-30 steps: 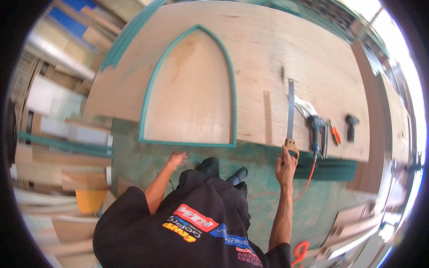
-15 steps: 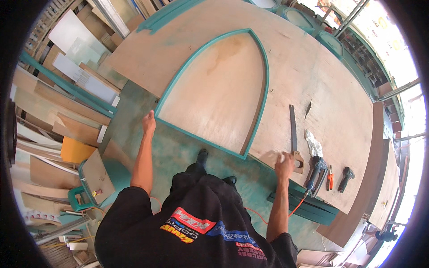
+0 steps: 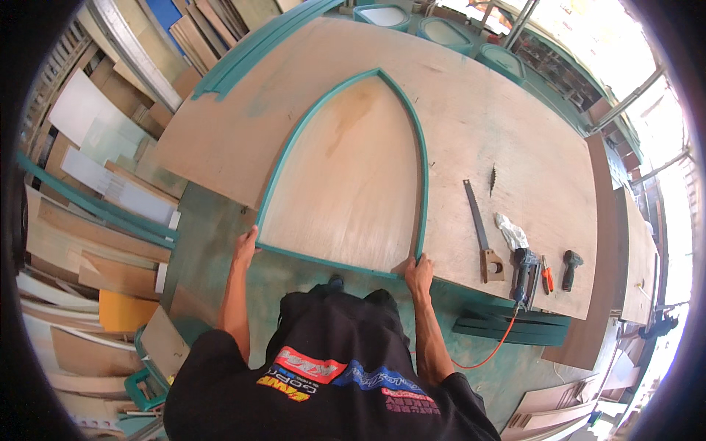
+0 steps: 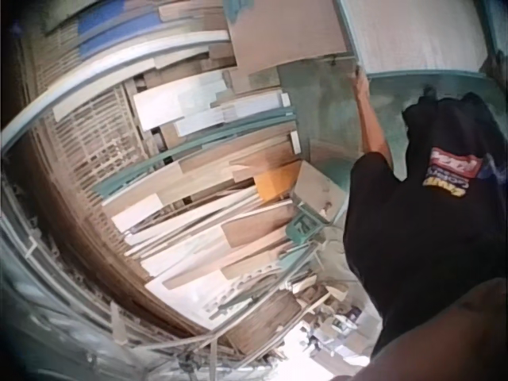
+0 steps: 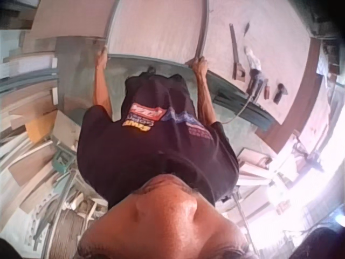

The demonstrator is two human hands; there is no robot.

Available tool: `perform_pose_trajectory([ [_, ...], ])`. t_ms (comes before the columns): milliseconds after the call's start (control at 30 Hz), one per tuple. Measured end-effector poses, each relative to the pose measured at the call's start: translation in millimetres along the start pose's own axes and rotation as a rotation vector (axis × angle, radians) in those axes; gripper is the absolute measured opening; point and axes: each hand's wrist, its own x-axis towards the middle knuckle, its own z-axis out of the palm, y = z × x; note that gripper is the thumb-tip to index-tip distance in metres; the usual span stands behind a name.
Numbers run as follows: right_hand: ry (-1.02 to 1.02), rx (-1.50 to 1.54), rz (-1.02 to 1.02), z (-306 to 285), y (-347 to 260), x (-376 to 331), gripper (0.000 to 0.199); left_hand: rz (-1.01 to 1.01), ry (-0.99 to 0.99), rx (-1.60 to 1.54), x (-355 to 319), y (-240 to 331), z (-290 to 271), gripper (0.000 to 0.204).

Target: The person attaches a curved wooden piece to a flat wooden board using a pneumatic nailer and then trims a section of wood with a hand saw before picking up the assembly.

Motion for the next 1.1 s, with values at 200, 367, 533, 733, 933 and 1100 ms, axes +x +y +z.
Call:
perform_pose_trajectory([
  [200, -0.069, -0.02, 0.026, -25.9, -6.1, -23.5, 0.04, 0.012, 0.011, 0.048, -59.7, 52.4, -20.1, 0.065],
  [367, -0.055, -0.116, 0.066, -28.4, -15.9, -34.5, 0.045, 0.037, 0.031, 0.114, -98.4, 112.2, -35.6, 0.061],
  [533, -0.325, -0.005, 0.08, -48.9, -19.6, -14.5, 0.044, 0.317, -0.208, -0.071, -165.5, 235.6, -43.7, 0.061],
  [733, -0.369, 0.374, 0.042, -63.1, 37.6, -23.3, 0.046, 0.335, -0.912, -0.305, -250.9, 341.9, 100.2, 0.049],
  [933, -0.189, 0.55, 0.002, -115.1, 22.9, -54.5, 0.049, 0.636, -0.784, -0.144, -297.3, 346.3, 168.3, 0.089],
  [1100, 0.016, 0.603, -0.049, -184.5, 22.7, -74.0, 0.053, 0.981, -0.604, -0.129, -309.9, 349.9, 207.2, 0.122],
])
